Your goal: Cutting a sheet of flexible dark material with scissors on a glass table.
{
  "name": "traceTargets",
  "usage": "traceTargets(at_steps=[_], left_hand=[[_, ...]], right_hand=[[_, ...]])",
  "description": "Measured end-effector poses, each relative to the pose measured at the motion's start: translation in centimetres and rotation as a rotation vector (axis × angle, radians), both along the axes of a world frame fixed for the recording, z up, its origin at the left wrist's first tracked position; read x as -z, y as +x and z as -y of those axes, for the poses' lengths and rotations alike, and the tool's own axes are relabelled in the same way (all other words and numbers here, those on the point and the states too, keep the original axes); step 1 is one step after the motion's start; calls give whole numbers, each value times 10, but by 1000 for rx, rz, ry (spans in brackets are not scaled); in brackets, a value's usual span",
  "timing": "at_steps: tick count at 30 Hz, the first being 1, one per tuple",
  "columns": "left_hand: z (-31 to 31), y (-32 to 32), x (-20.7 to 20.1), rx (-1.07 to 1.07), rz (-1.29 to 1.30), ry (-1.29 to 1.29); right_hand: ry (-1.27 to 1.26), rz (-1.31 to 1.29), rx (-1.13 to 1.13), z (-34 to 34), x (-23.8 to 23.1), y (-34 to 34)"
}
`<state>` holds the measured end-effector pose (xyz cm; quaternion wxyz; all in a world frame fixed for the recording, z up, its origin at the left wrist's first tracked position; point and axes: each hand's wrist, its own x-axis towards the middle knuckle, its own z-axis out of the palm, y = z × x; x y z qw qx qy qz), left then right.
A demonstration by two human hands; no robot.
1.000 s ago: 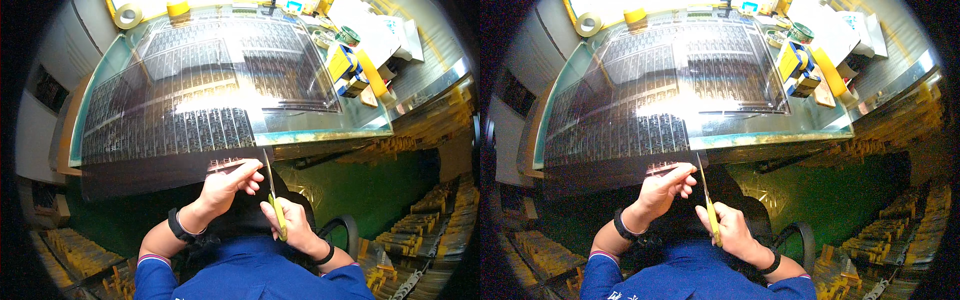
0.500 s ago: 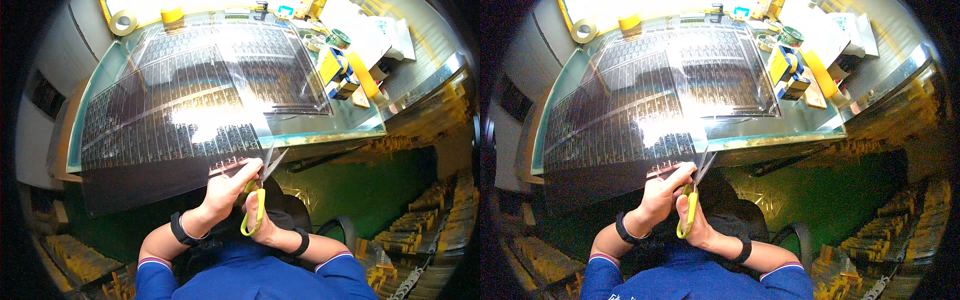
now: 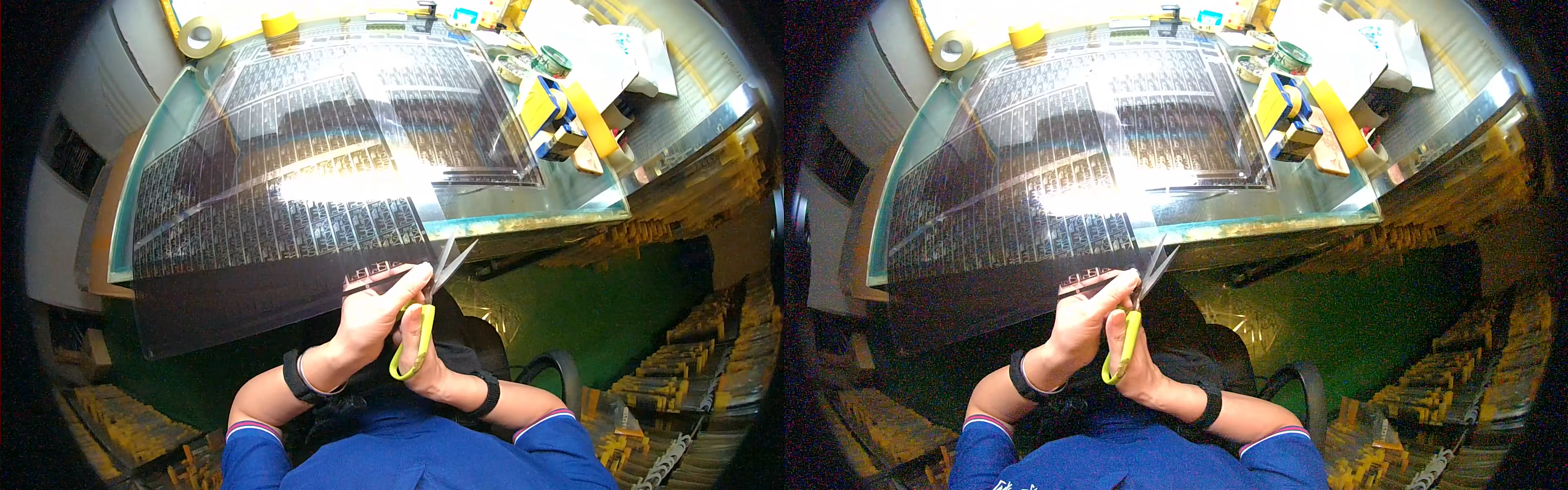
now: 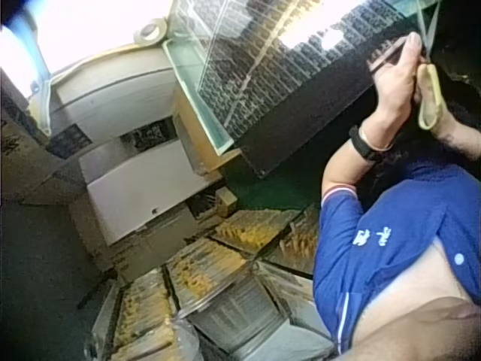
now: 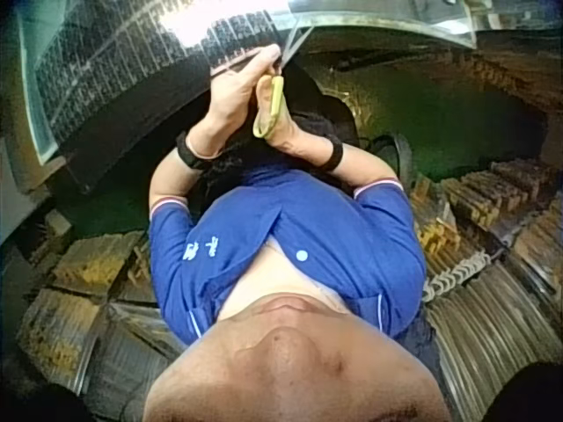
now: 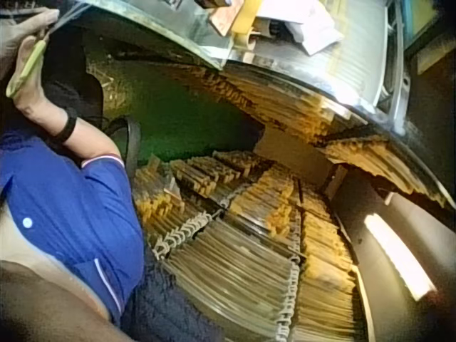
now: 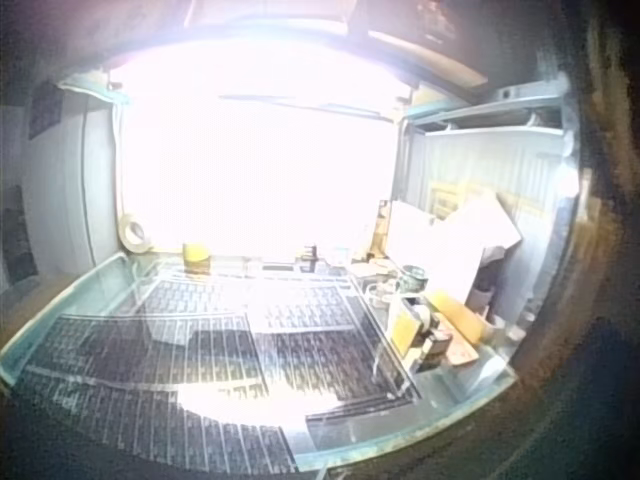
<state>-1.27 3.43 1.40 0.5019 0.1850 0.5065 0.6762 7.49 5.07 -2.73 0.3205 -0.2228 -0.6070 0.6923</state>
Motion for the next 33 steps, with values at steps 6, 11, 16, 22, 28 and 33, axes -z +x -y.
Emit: traceTargets(at_steps=[6, 11, 16, 22, 28, 33], left_hand=[[4, -9, -4, 73, 182, -138], [13, -15, 2, 108, 194, -107], [17, -22, 5, 76, -15, -14], [21, -26, 3, 102, 11, -32], [23, -27, 4, 108, 16, -36], [23, -27, 7, 126, 17, -43]], right_hand=[[-99, 1, -11, 1, 17, 8], [-113, -8, -121, -1, -1, 26], [-346, 140, -223, -6, -9, 44], [-239, 327, -224, -10, -20, 52], [-139, 421, -211, -14, -24, 57], [-93, 517, -186, -16, -38, 54]])
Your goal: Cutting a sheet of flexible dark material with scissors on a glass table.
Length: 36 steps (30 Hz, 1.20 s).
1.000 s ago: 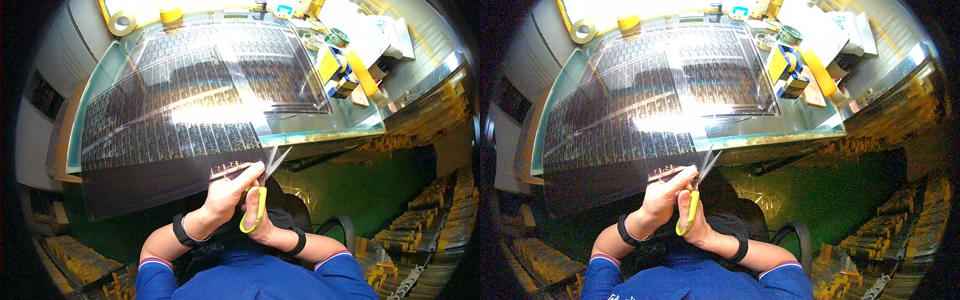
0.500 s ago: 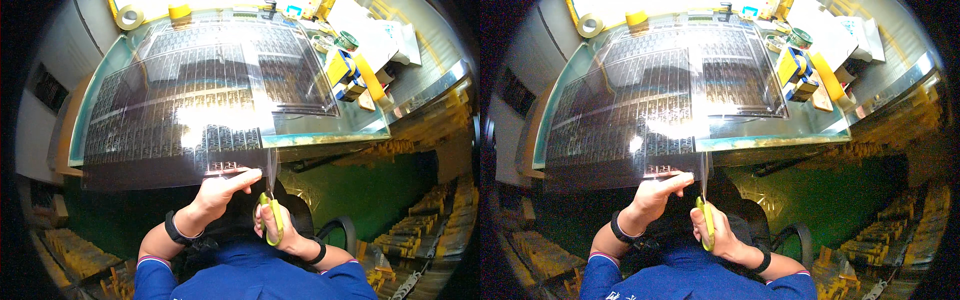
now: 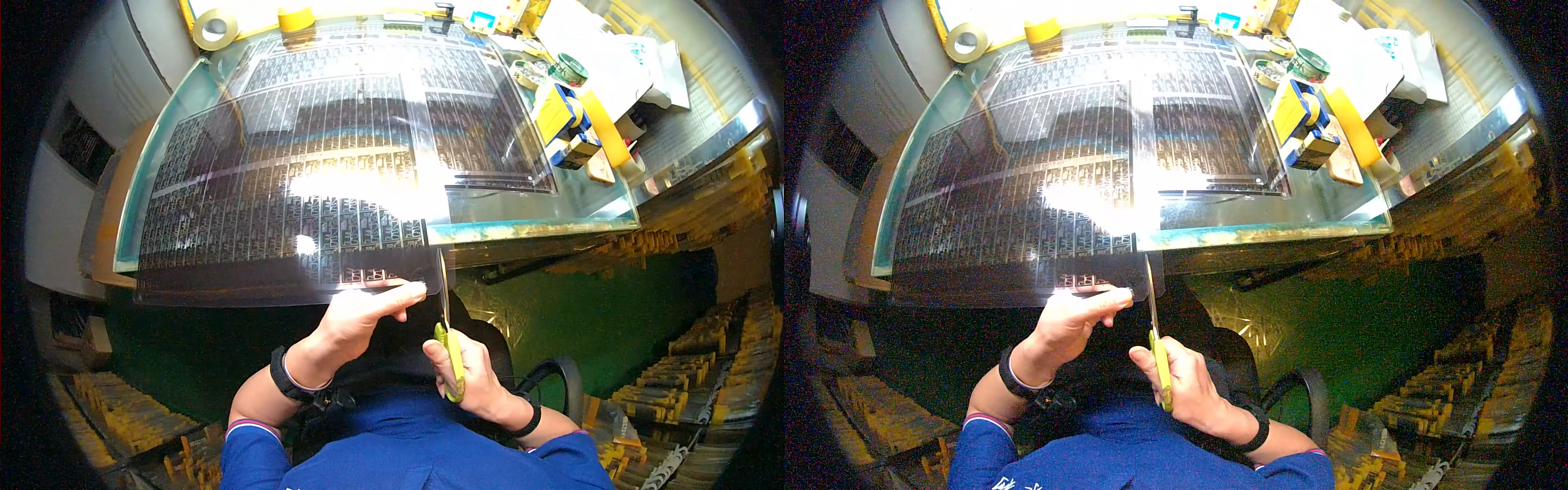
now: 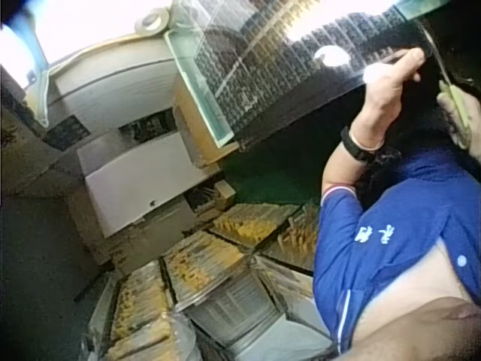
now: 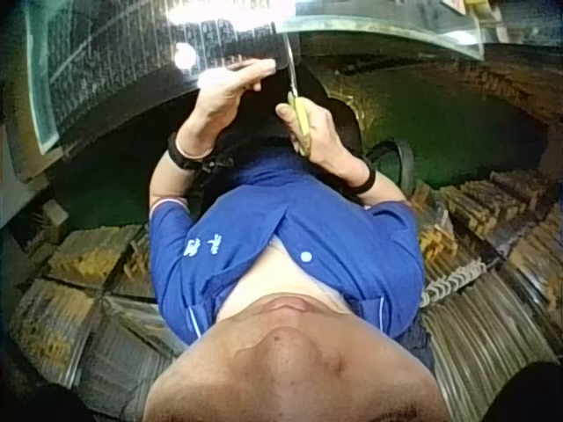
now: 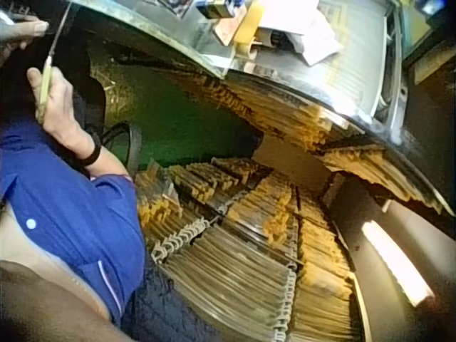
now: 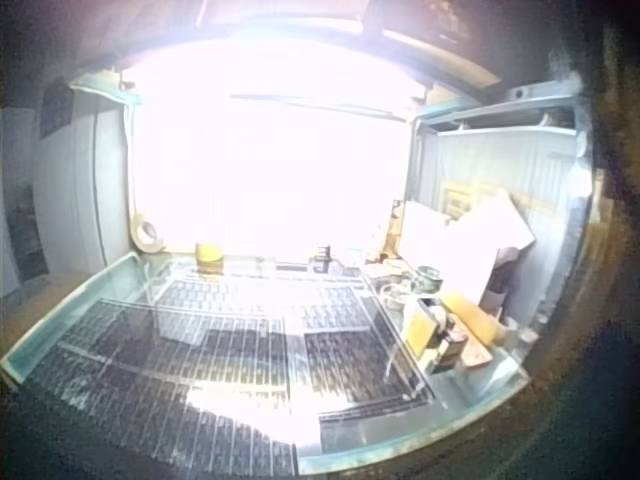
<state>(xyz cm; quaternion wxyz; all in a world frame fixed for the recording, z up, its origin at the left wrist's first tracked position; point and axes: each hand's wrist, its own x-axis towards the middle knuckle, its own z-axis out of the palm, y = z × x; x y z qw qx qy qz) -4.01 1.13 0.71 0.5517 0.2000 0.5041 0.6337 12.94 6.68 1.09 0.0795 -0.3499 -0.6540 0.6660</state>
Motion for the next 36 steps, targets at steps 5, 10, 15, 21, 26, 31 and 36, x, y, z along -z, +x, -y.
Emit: traceTargets(at_steps=[5, 10, 15, 21, 26, 31, 36], left_hand=[[0, 6, 6, -33, 58, 5], [-4, 15, 0, -84, 171, -41], [0, 16, 5, -4, 175, -128], [3, 20, 8, 8, 150, -115], [3, 21, 9, 31, 161, -122], [4, 21, 8, 56, 163, -134], [7, 27, 9, 102, 176, -168]], right_hand=[[43, 55, 4, 0, -5, -2], [77, 55, -19, 3, 6, -1], [154, 69, -13, 2, 9, 1], [171, 67, 11, 0, 11, -1], [196, 87, 3, -1, 9, 2], [168, 127, 10, 1, 5, 2], [163, 13, 47, -1, 17, 2]])
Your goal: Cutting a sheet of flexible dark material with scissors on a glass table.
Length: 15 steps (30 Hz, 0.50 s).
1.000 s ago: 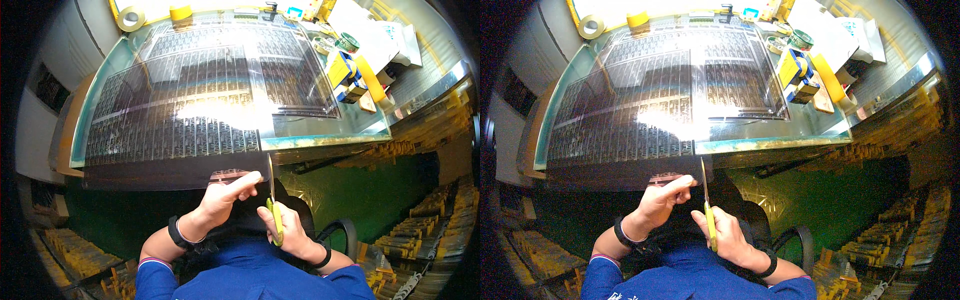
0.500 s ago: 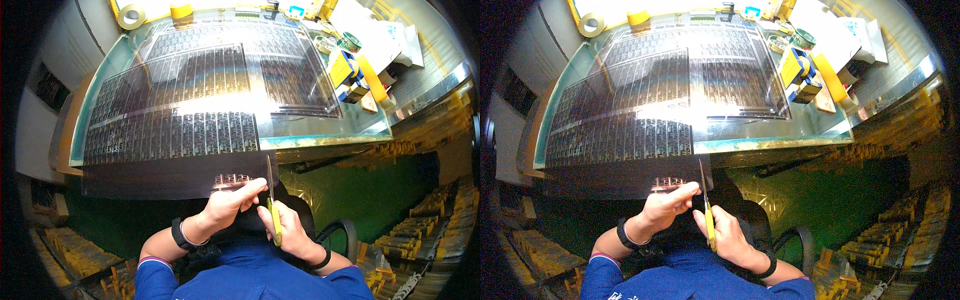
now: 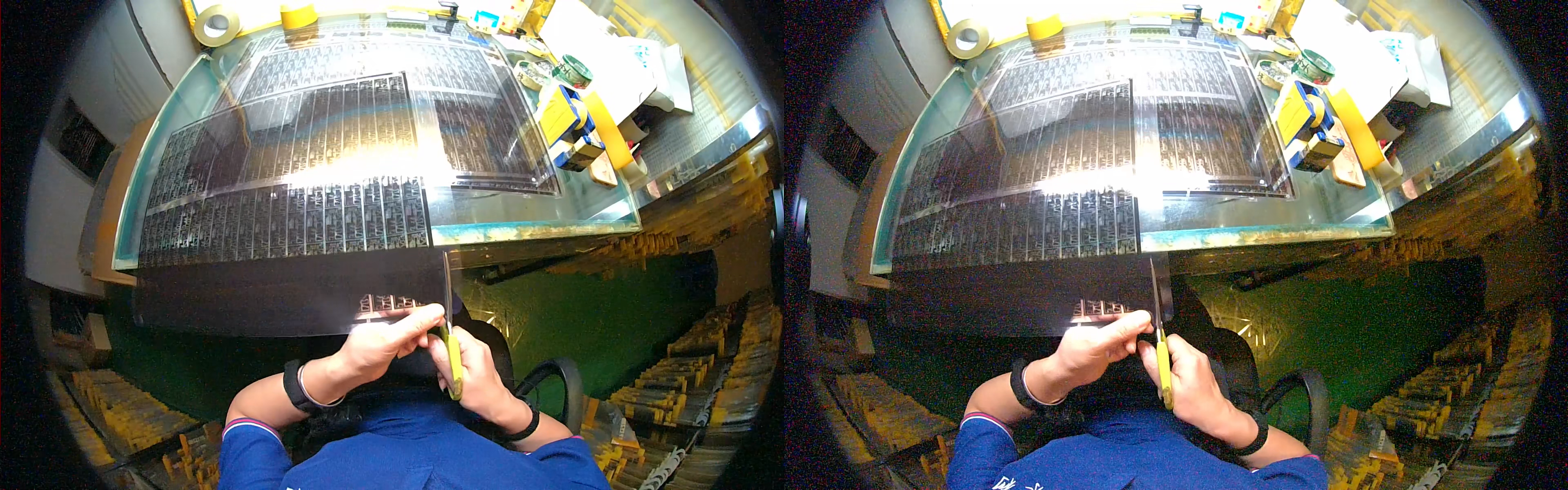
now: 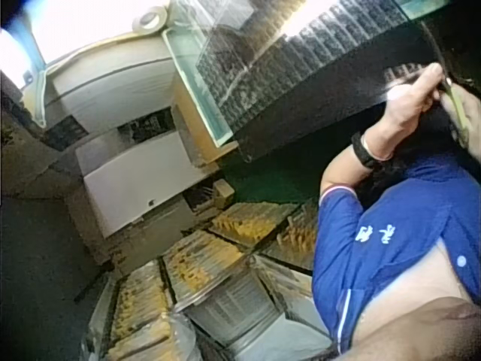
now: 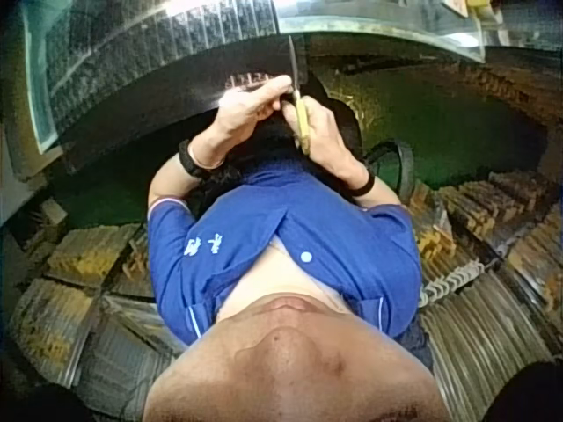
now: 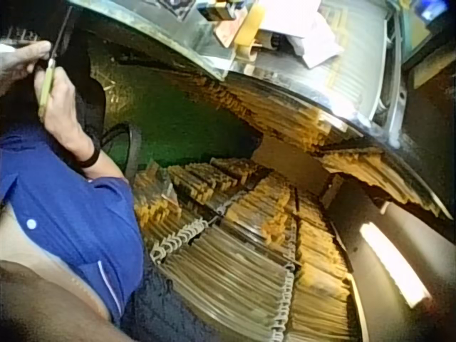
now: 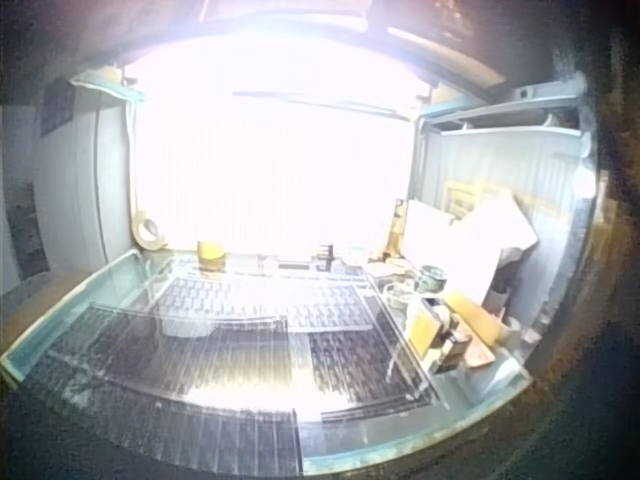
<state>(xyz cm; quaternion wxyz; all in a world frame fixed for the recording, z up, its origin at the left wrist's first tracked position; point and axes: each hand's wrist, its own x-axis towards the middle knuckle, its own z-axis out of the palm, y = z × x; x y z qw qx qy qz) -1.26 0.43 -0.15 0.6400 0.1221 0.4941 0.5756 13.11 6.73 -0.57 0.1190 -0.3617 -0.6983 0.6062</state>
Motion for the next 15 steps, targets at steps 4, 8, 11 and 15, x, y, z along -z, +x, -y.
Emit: traceTargets(at_steps=[4, 8, 11, 15], left_hand=[[2, 1, -3, 33, 5, 22], [2, 2, -2, 36, -46, 12], [2, 3, -3, 71, -52, 15], [5, 10, -6, 92, -50, -1]], right_hand=[[35, -6, -14, -4, -5, -1], [-23, 58, -19, -3, -11, 1], [-55, 92, -18, -4, -11, 1], [25, -72, -16, -5, -3, 3]])
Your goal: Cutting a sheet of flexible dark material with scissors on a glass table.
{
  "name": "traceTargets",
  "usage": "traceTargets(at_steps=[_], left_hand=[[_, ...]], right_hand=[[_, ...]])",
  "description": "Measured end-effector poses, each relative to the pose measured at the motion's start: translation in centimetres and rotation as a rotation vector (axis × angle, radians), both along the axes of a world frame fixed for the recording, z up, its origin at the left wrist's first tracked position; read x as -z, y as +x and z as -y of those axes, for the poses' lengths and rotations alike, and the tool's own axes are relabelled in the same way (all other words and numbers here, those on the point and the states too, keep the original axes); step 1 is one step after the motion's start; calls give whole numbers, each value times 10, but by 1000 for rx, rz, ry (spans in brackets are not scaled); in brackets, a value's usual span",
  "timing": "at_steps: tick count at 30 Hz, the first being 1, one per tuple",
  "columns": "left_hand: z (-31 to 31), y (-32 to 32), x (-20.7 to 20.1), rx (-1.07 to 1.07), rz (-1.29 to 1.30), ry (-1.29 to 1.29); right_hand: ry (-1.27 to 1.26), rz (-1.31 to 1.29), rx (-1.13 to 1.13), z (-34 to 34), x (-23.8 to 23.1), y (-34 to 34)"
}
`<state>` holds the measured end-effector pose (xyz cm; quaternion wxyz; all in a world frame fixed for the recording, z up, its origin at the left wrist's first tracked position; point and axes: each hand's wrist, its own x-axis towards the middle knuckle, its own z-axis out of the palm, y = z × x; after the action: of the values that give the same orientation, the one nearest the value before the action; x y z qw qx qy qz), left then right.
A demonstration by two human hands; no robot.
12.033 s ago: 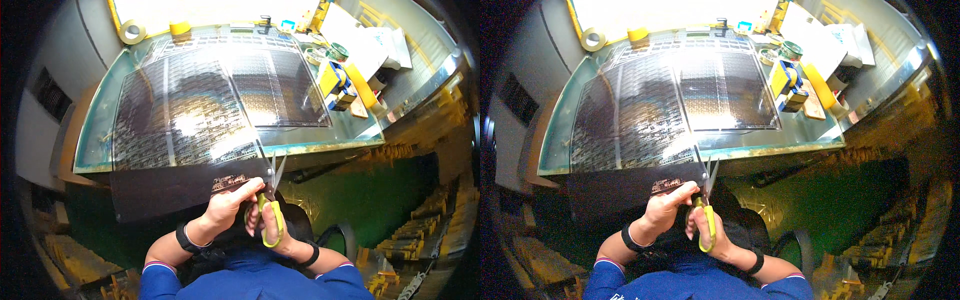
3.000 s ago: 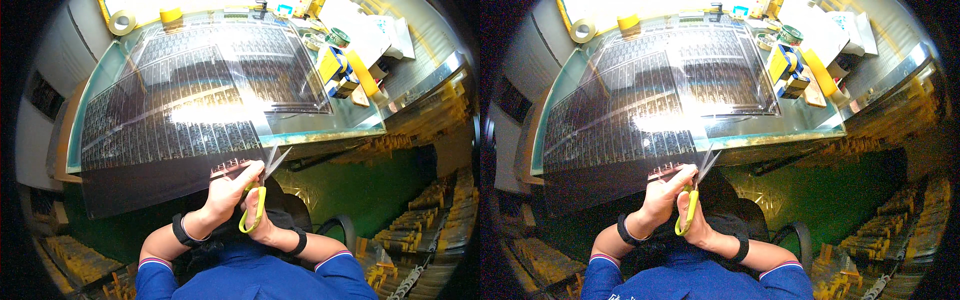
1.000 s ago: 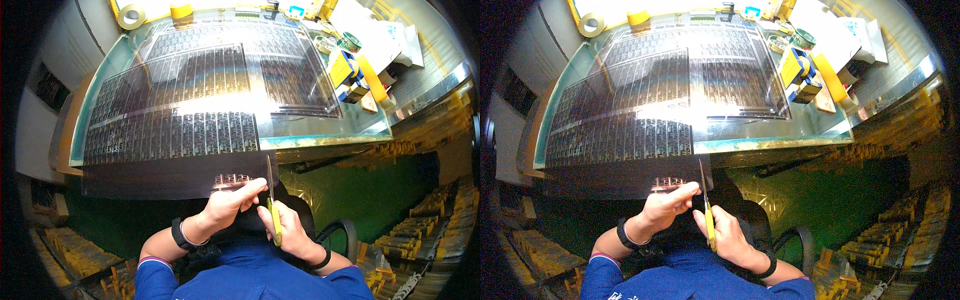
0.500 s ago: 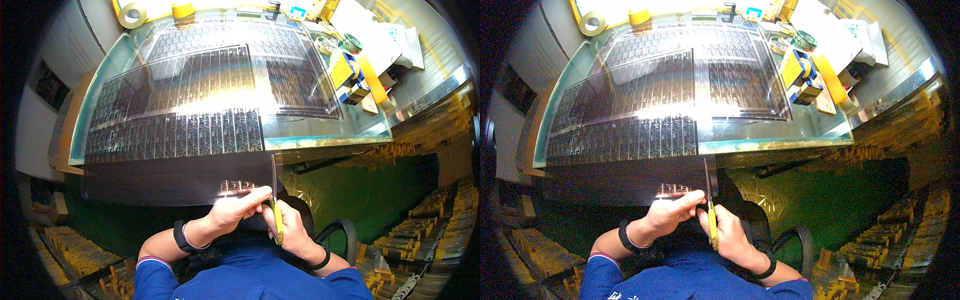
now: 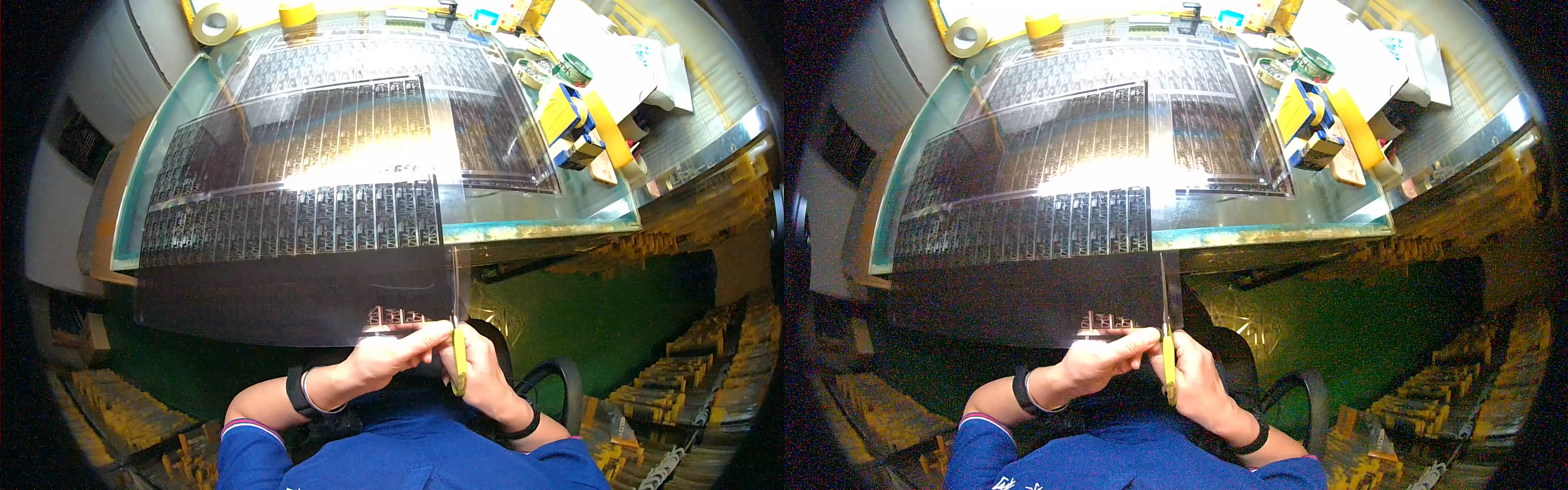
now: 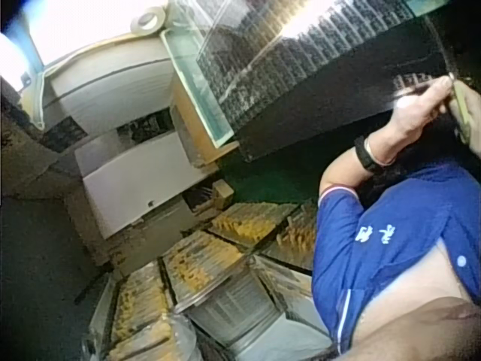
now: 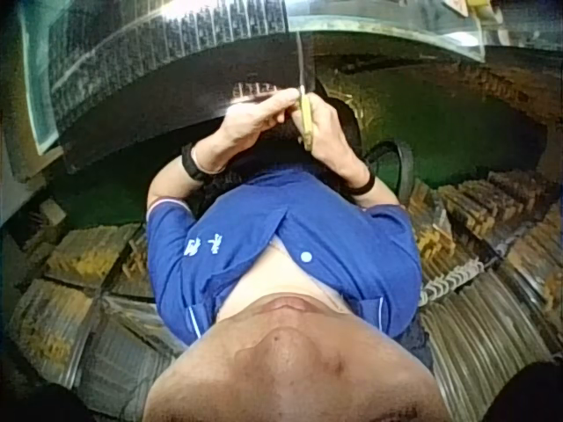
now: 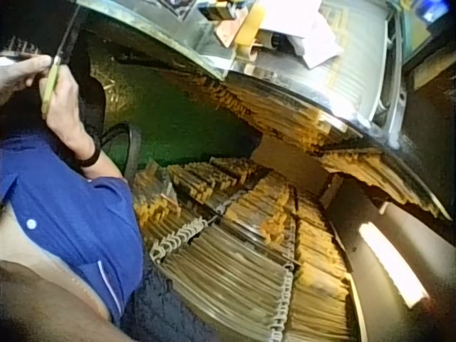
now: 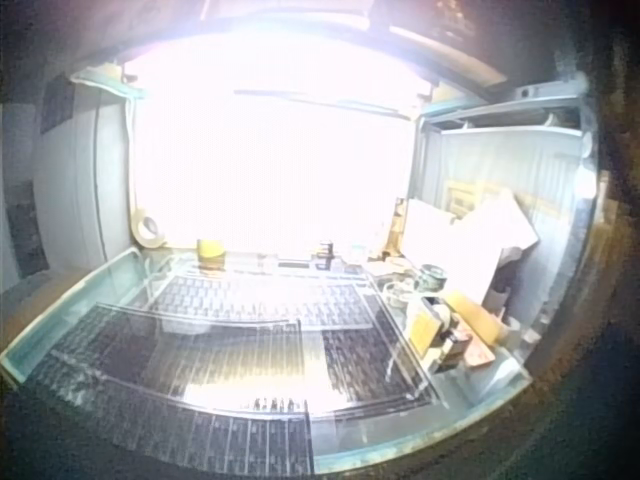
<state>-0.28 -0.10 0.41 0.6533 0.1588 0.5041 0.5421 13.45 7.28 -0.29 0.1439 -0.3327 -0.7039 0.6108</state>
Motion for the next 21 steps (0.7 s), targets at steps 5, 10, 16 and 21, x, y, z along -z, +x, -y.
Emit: traceTargets(at_steps=[5, 10, 16, 21], left_hand=[[2, 1, 2, 8, -17, 28], [1, -1, 0, 96, -67, 9], [5, 3, 3, 144, -54, -24], [4, 2, 1, 186, -35, -17]], right_hand=[[-44, 27, -24, -4, -5, 0], [-144, 55, 1, -3, -9, 1], [-58, 11, 1, -7, 3, 3], [-104, 58, 9, -8, -7, 2]])
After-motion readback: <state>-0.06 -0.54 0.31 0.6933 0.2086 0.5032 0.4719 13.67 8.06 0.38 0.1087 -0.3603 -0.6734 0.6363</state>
